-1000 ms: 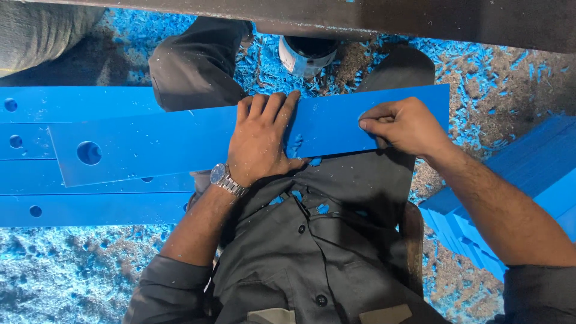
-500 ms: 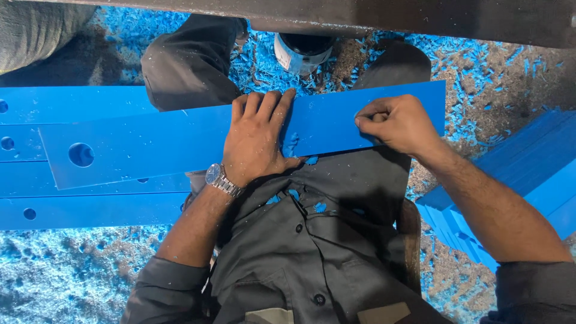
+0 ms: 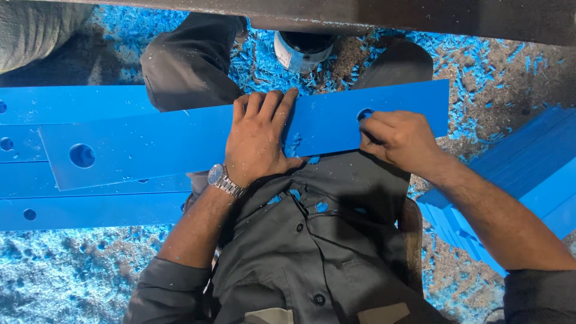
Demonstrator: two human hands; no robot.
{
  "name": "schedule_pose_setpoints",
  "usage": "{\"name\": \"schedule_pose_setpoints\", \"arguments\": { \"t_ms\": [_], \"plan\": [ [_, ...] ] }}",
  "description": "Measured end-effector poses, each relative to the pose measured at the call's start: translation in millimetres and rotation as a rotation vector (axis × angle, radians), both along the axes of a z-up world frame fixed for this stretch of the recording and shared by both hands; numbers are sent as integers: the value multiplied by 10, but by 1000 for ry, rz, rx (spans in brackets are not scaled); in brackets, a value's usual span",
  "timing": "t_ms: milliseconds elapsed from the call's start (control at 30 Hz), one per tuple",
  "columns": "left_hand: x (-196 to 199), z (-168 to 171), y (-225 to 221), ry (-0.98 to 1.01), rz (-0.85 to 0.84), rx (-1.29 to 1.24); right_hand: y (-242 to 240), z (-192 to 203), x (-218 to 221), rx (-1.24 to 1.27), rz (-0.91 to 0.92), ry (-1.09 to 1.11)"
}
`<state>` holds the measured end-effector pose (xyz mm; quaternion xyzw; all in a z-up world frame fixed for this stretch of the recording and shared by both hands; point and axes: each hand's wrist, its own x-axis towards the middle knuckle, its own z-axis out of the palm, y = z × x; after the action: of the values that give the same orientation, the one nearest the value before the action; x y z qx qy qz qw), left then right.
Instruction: Drilling holes into blue plastic rectangular parts using a pillar drill machine.
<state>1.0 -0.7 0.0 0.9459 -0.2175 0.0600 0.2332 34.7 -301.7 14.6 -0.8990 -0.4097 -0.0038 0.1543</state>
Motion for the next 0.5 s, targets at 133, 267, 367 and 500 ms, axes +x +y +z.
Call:
{"name": "schedule_pose_setpoints", "arguments": {
  "t_ms": [133, 267, 367, 500],
  "plan": [
    [-2, 0, 9, 7, 0, -3, -107, 99, 31, -6, 114, 1],
    [-5, -11, -3, -4, -5, -12, -181, 180, 38, 37, -40, 136],
    [5, -13, 3, -6, 0, -2, -141, 168, 34, 125, -112, 202],
    [7, -2, -5, 18, 1, 18, -17, 184, -44, 48, -116, 82]
  ]
}}
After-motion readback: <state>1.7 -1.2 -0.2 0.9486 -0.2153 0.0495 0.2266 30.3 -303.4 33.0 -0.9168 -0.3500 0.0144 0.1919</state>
